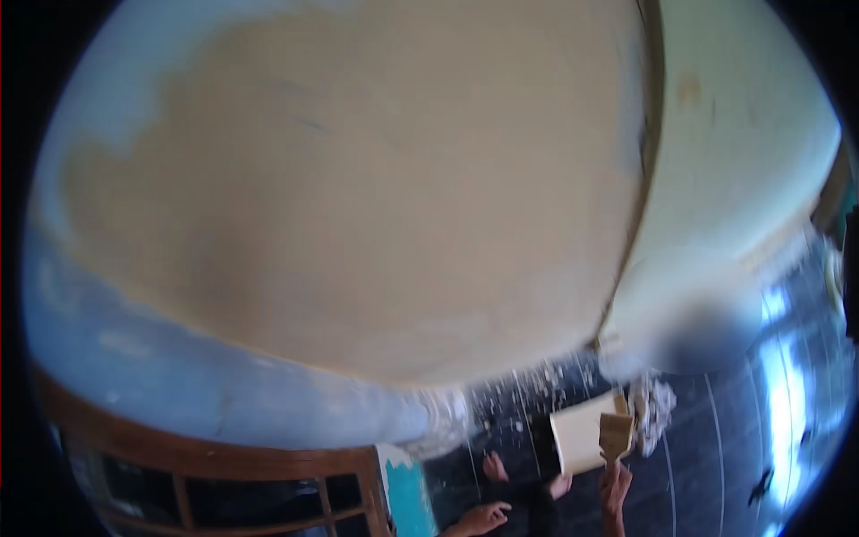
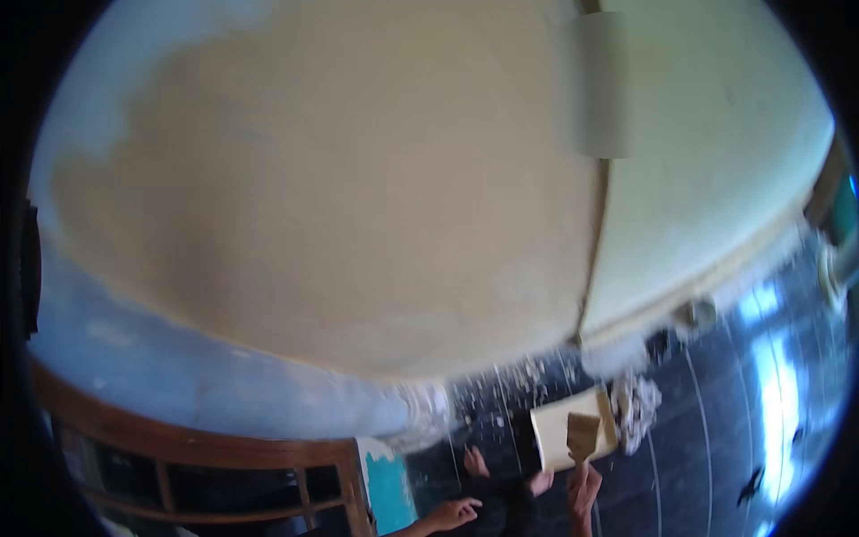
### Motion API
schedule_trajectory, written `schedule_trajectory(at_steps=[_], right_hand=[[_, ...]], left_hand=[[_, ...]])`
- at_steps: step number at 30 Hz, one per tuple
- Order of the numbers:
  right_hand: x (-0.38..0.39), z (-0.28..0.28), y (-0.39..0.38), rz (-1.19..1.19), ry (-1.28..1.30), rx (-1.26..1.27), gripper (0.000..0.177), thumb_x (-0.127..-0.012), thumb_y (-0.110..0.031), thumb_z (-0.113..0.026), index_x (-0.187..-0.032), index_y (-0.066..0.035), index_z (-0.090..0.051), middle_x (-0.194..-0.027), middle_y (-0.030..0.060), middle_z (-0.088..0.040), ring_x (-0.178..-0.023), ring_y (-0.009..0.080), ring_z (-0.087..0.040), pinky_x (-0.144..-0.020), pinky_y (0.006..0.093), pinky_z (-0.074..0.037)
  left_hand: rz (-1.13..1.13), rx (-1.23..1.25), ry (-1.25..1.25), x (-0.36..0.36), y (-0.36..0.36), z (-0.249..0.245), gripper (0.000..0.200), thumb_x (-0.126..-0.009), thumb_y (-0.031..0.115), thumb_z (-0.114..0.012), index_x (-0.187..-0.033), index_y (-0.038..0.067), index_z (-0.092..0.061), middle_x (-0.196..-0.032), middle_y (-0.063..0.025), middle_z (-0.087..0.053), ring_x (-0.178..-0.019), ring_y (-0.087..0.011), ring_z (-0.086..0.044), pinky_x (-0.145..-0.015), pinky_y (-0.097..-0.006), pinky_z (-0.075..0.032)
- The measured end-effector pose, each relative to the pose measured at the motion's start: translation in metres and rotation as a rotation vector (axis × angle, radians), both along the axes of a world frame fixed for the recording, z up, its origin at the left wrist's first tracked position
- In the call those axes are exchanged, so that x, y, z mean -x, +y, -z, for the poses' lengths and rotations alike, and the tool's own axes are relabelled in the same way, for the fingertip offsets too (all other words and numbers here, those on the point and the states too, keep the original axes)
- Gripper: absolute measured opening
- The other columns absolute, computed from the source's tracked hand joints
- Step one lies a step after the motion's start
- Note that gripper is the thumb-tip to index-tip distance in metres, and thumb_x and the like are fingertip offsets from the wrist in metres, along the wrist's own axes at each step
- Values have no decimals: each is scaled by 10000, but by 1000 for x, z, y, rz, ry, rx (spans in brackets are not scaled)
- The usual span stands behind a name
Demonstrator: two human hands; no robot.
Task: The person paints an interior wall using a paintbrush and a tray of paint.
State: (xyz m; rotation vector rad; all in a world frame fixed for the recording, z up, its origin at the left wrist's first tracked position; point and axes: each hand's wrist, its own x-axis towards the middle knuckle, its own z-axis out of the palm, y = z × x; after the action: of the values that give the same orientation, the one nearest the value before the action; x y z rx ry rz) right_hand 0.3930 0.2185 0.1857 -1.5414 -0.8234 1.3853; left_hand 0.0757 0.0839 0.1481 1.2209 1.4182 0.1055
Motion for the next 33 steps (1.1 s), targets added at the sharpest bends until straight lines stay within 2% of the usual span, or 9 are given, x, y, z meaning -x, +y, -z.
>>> schedule_trajectory(at_steps=[4, 5, 8, 10, 12, 13, 19, 27, 33], right_hand=[[38, -153, 53, -135, -94, -260, 297, -999, -231, -491, -1036, 17, -649, -635, -36, -470, -578, 43, -410, -498, 238, -320], [45, -193, 64, -224, -160, -378, 286, -986, -173, -500, -1143, 30, -626, -686, -13, -545, -596, 61, -452, -514, 246, -365], [82, -296, 88, -229, -335, -465, 316, -971, -137, -522, -1229, 24, -603, -788, 108, -635, -641, 117, -541, -557, 289, -438], [94, -347, 111, -235, -458, -477, 327, -952, -108, -551, -1255, 6, -600, -837, 160, -664, -652, 154, -584, -582, 313, -472], [115, -397, 126, -211, -683, -969, 375, -888, -51, -620, -1263, -41, -612, -907, 226, -667, -719, 273, -656, -651, 362, -515], [124, -431, 127, -245, -667, -938, 423, -848, -13, -641, -1266, -77, -619, -952, 223, -678, -768, 354, -657, -708, 394, -531], [191, -567, 132, -173, -931, -1252, 388, -874, -40, -633, -1246, -149, -632, -830, 152, -614, -697, 325, -646, -615, 428, -532], [308, -662, 150, 68, -1078, -1432, 349, -894, -35, -617, -1230, -127, -634, -890, 144, -596, -658, 306, -646, -559, 407, -551], [339, -626, 156, 137, -1319, -1299, 357, -882, -7, -534, -1229, -73, -587, -970, 195, -608, -641, 336, -672, -563, 404, -579]], left_hand=[[1, -207, 11, 5, 31, -58, 332, -929, 320, -625, -1208, 140, -630, -913, -81, -703, -836, -167, -691, -776, -322, -538], [149, -861, 344, 15, 17, 2, 336, -925, 339, -634, -1202, 149, -636, -939, -101, -703, -858, -178, -694, -786, -326, -540], [87, -456, 172, 28, 46, -87, 338, -926, 353, -634, -1201, 157, -641, -989, -102, -706, -881, -182, -697, -805, -326, -542], [17, -212, 26, 34, 63, -116, 364, -921, 380, -620, -1223, 178, -631, -1033, -109, -709, -950, -237, -690, -889, -424, -514], [-11, -311, -30, 37, 74, -135, 362, -924, 372, -621, -1221, 164, -632, -1021, -101, -711, -928, -223, -694, -833, -379, -530], [-35, -378, -74, 41, 76, -143, 361, -928, 363, -621, -1218, 150, -633, -1009, -93, -713, -906, -209, -698, -778, -333, -546], [24, -467, -136, 62, 95, -188, 362, -934, 367, -621, -1221, 148, -641, -1015, -84, -701, -926, -196, -682, -815, -332, -539], [177, -552, -202, 133, 115, -216, 372, -912, 380, -627, -1209, 158, -651, -1006, -88, -704, -917, -234, -676, -815, -352, -530], [187, -591, -142, 180, 129, -242, 367, -907, 402, -628, -1193, 177, -673, -1050, -98, -704, -972, -238, -681, -840, -355, -526]])
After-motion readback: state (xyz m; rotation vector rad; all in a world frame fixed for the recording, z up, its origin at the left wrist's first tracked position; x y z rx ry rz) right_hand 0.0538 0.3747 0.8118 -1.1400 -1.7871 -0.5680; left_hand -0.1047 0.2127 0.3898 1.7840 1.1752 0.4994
